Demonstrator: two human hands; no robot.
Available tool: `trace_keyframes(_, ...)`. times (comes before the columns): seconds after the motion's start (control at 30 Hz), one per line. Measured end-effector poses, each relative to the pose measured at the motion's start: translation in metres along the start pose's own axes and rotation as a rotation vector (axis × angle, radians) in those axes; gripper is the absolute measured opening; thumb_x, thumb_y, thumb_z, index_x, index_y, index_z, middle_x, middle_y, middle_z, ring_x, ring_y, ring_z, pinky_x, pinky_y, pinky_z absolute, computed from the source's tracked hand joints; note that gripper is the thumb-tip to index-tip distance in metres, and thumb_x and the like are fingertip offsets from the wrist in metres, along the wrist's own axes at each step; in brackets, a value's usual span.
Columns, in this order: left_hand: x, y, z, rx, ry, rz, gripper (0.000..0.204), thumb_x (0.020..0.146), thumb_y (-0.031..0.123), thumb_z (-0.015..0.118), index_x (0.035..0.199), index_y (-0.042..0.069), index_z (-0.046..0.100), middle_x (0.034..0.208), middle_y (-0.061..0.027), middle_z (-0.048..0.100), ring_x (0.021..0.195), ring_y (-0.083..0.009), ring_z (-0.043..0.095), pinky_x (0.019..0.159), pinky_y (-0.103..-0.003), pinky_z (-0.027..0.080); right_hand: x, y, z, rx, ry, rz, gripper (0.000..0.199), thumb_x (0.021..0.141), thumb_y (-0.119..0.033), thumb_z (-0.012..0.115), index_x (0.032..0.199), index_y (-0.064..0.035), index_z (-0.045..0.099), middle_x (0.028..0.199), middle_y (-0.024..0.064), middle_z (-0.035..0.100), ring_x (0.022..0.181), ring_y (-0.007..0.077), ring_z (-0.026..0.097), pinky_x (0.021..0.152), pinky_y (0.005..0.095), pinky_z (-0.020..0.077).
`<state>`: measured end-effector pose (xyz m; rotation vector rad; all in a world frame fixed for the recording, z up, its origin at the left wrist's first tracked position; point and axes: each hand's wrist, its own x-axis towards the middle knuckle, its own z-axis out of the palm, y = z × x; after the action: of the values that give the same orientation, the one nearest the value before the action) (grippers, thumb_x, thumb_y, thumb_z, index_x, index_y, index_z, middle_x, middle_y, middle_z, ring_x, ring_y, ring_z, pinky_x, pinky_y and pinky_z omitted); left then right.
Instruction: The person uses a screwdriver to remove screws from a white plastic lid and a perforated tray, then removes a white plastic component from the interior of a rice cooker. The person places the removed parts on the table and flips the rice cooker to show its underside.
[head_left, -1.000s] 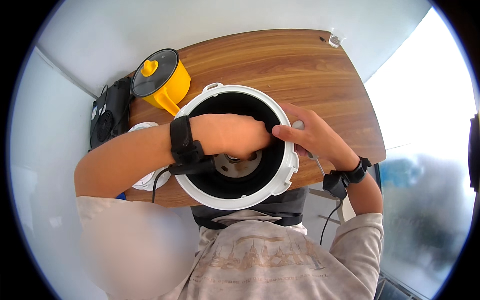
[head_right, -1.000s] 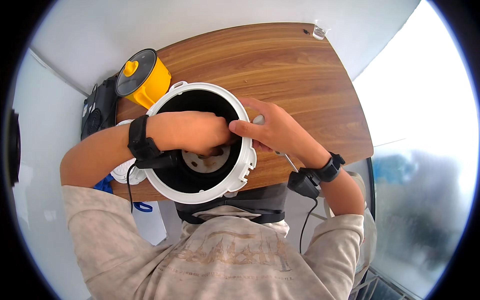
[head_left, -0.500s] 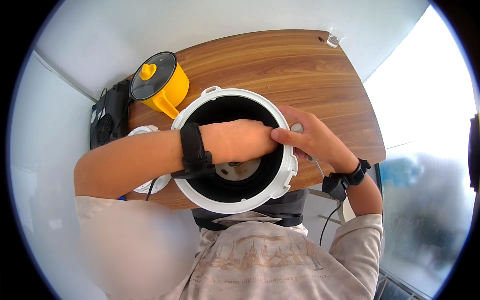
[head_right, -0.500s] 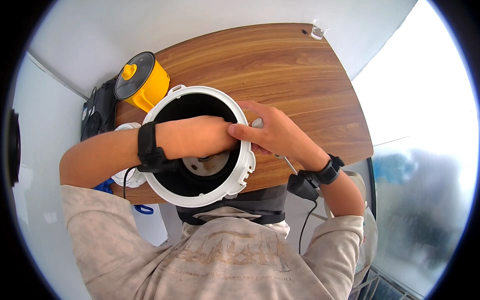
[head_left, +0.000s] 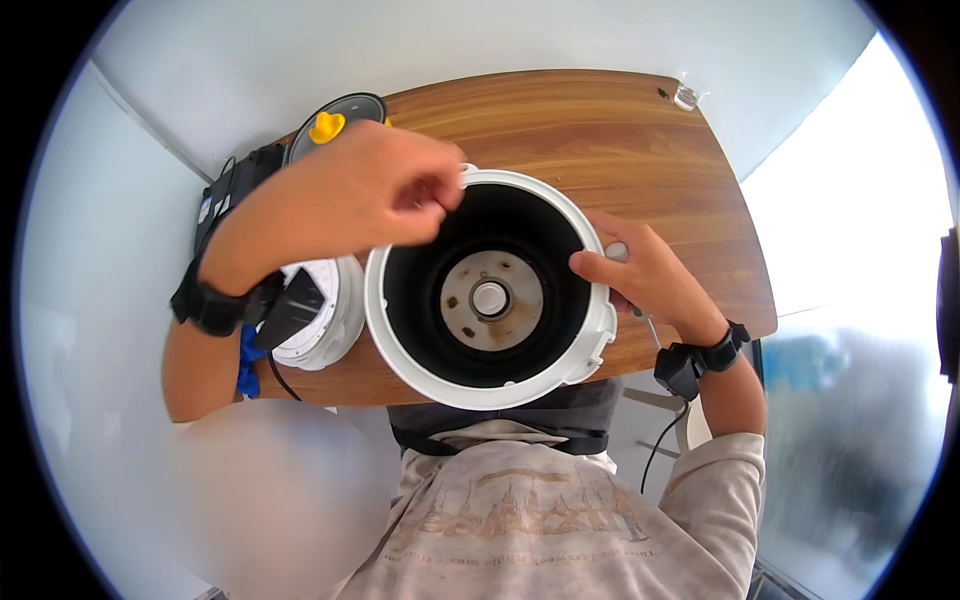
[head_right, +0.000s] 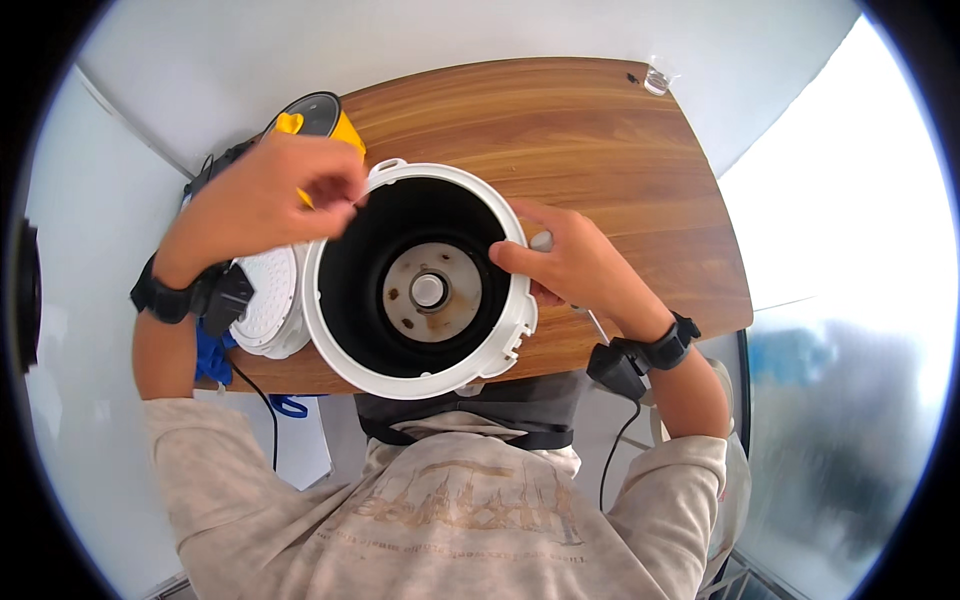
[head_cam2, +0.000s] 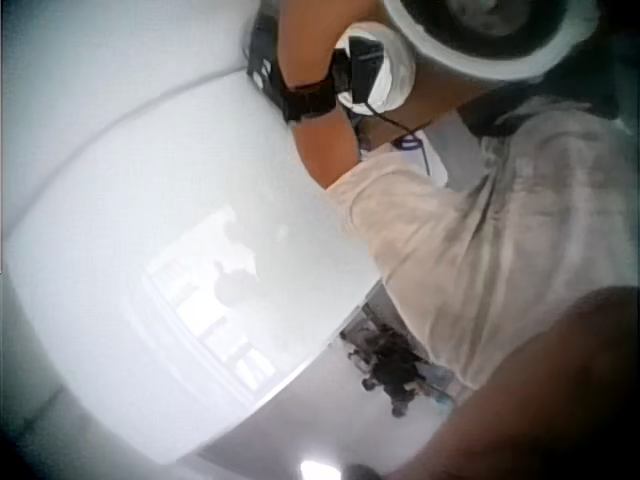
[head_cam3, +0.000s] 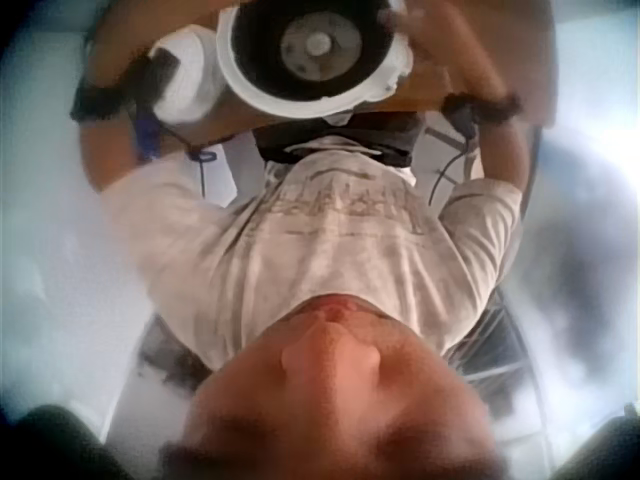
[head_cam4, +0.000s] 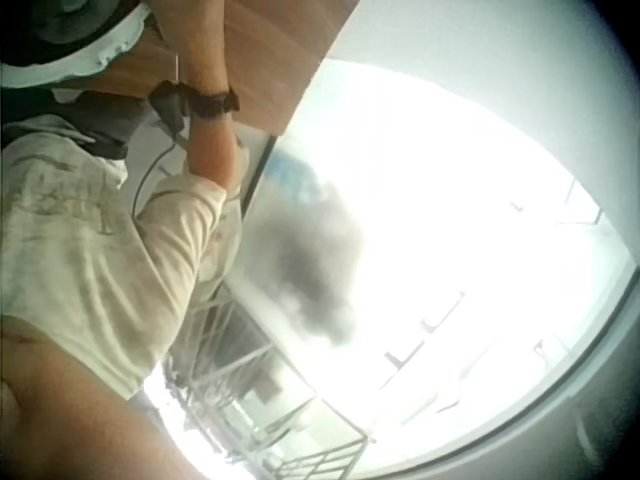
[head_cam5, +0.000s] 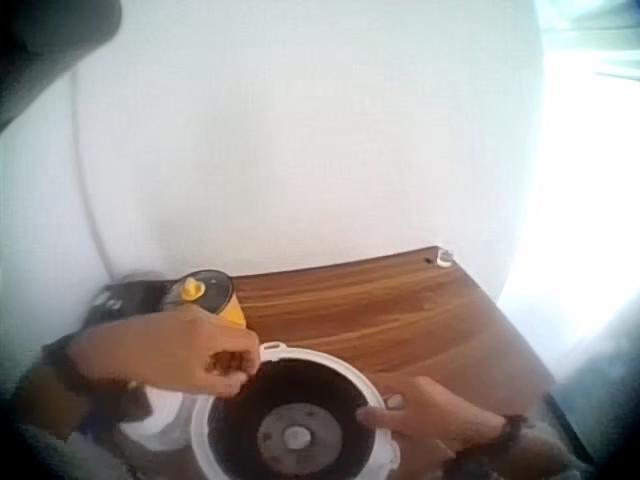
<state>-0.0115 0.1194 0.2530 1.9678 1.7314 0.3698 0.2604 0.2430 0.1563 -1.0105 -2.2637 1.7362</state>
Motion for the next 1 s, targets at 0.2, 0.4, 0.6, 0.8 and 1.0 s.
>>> trace_keyframes(0.2, -0.063, -0.05, 0.029, -0.142, 0.462, -0.263, 0.008, 0.09, 0.003, 0.066, 0.092, 0.001, 0.059, 0.077, -0.0018, 0.058, 0.072, -0.0075, 0.058, 0.07, -0.023, 0.05, -0.008, -0.012, 0.006, -0.078, 0.062, 0.011, 0.045, 0.09, -0.018, 0.067, 0.134, -0.0074, 0.065, 0.063, 0.0022, 0.062, 0.047, 0.0068, 0.053, 0.045, 0.0227, 0.0408)
trace_keyframes(0.4, -0.056, -0.098, 0.11, -0.097, 0.333, -0.353, 0.012, 0.082, 0.0, 0.072, 0.092, -0.001, 0.066, 0.082, -0.0139, 0.071, 0.076, -0.0275, 0.069, 0.073, -0.035, 0.055, -0.012, 0.001, -0.005, -0.128, 0.133, 0.034, 0.043, 0.09, -0.017, 0.066, 0.131, -0.0067, 0.068, 0.068, 0.0042, 0.065, 0.049, 0.0081, 0.056, 0.048, 0.0234, 0.0465)
trace_keyframes(0.6, -0.037, -0.137, 0.136, -0.035, 0.265, -0.357, 0.011, 0.087, 0.008, 0.073, 0.095, 0.002, 0.069, 0.086, -0.0139, 0.073, 0.08, -0.0255, 0.07, 0.077, -0.035, 0.055, -0.008, 0.029, -0.029, -0.093, 0.167, 0.025, 0.043, 0.09, -0.017, 0.065, 0.132, -0.005, 0.067, 0.074, 0.005, 0.068, 0.052, 0.0082, 0.058, 0.05, 0.023, 0.0479)
trace_keyframes(0.8, -0.015, -0.148, 0.143, -0.001, 0.296, -0.252, 0.009, 0.087, 0.009, 0.072, 0.092, 0.002, 0.069, 0.087, -0.0127, 0.073, 0.082, -0.0269, 0.071, 0.076, -0.036, 0.055, -0.006, 0.041, -0.046, 0.037, 0.139, 0.093, 0.041, 0.091, -0.009, 0.061, 0.131, 0.0015, 0.064, 0.098, 0.0087, 0.071, 0.079, 0.011, 0.067, 0.071, 0.0238, 0.0552)
trace_keyframes(1.0, 0.009, -0.163, 0.143, -0.003, 0.372, -0.227, 0.006, 0.086, 0.008, 0.071, 0.087, 0.002, 0.07, 0.086, -0.0124, 0.073, 0.082, -0.0293, 0.071, 0.075, -0.038, 0.055, 0.002, 0.079, -0.068, 0.189, 0.068, 0.11, 0.037, 0.099, -0.011, 0.058, 0.132, 0.0056, 0.06, 0.11, 0.0109, 0.071, 0.09, 0.0113, 0.069, 0.077, 0.0251, 0.0573)
